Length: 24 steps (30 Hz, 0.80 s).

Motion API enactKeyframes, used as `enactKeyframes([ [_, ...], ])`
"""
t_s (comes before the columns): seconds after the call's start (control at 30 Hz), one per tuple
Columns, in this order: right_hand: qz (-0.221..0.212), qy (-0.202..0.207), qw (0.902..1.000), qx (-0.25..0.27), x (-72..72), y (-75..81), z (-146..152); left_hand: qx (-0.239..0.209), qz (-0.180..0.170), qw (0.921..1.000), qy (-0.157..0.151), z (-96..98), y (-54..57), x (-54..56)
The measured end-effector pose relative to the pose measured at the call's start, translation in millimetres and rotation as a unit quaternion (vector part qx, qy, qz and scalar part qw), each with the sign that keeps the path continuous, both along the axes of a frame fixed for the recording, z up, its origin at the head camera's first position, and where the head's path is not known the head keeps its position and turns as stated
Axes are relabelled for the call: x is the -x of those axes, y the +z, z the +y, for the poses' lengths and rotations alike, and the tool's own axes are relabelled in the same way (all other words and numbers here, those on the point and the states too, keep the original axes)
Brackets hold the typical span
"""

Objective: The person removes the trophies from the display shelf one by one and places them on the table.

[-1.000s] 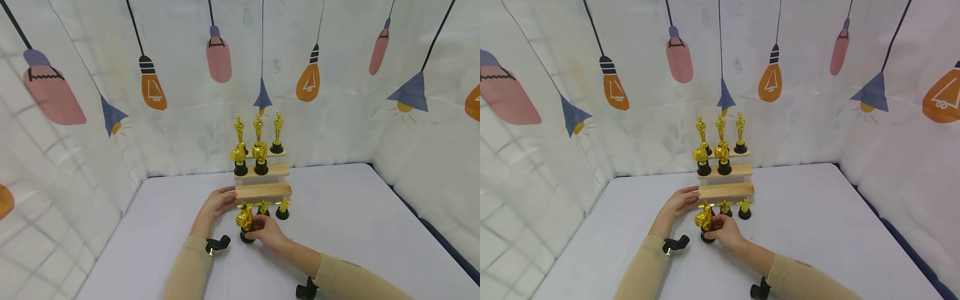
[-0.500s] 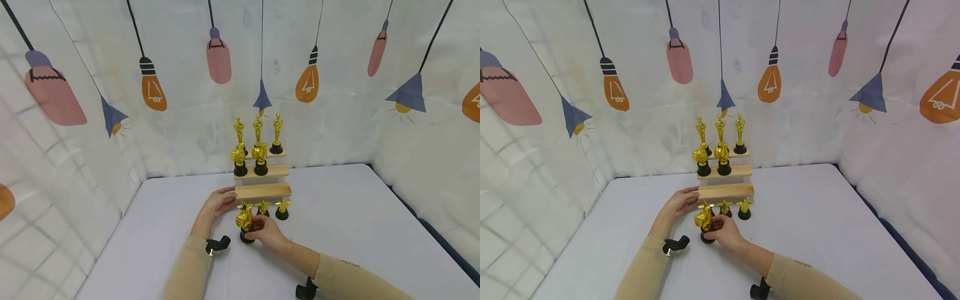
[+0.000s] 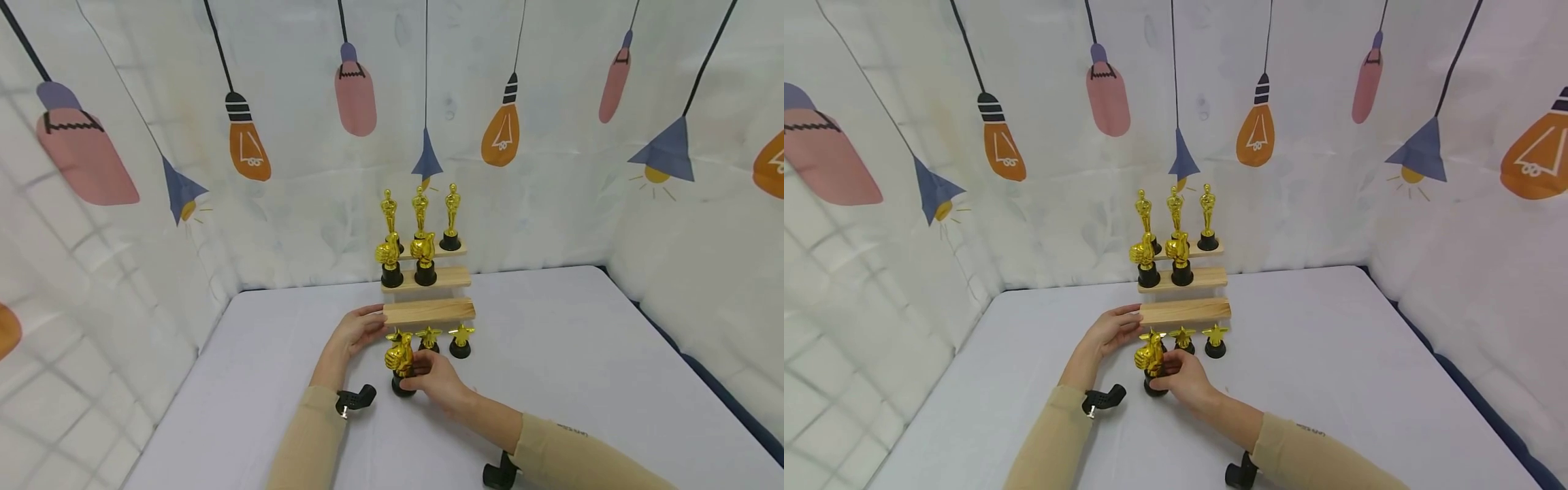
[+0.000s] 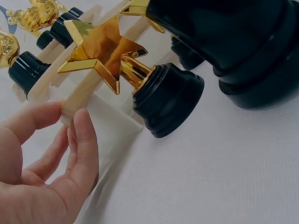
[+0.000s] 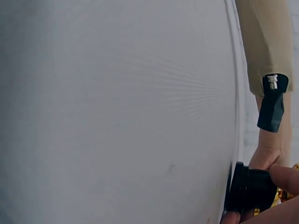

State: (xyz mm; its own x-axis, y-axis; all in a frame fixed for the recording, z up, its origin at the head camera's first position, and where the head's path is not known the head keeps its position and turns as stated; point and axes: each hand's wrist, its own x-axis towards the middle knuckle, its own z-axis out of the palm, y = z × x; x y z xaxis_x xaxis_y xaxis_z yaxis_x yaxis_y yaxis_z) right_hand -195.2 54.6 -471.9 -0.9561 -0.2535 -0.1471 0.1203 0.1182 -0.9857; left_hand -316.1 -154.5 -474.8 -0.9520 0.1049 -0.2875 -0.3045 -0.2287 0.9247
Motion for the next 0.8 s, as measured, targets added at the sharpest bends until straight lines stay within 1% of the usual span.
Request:
enactKeyframes([
  [0.23, 0.005, -0.004, 0.9999, -0.011, -0.8, -0.1, 0.0, -0.002, 0.0, 1.0, -0.002, 0.3, -1.8, -0.7],
  [0.53, 0.001, 0.002, 1.0, -0.007, -1.7, 0.7, 1.3, 0.0, 0.004, 1.0, -0.002, 0.6, -2.4, -1.8],
  [0.8, 0.006, -0.006, 0.9999, -0.013, 1.7, 1.1, 2.6, -0.002, 0.005, 1.0, 0.001, 1.2, 0.6, -1.9],
])
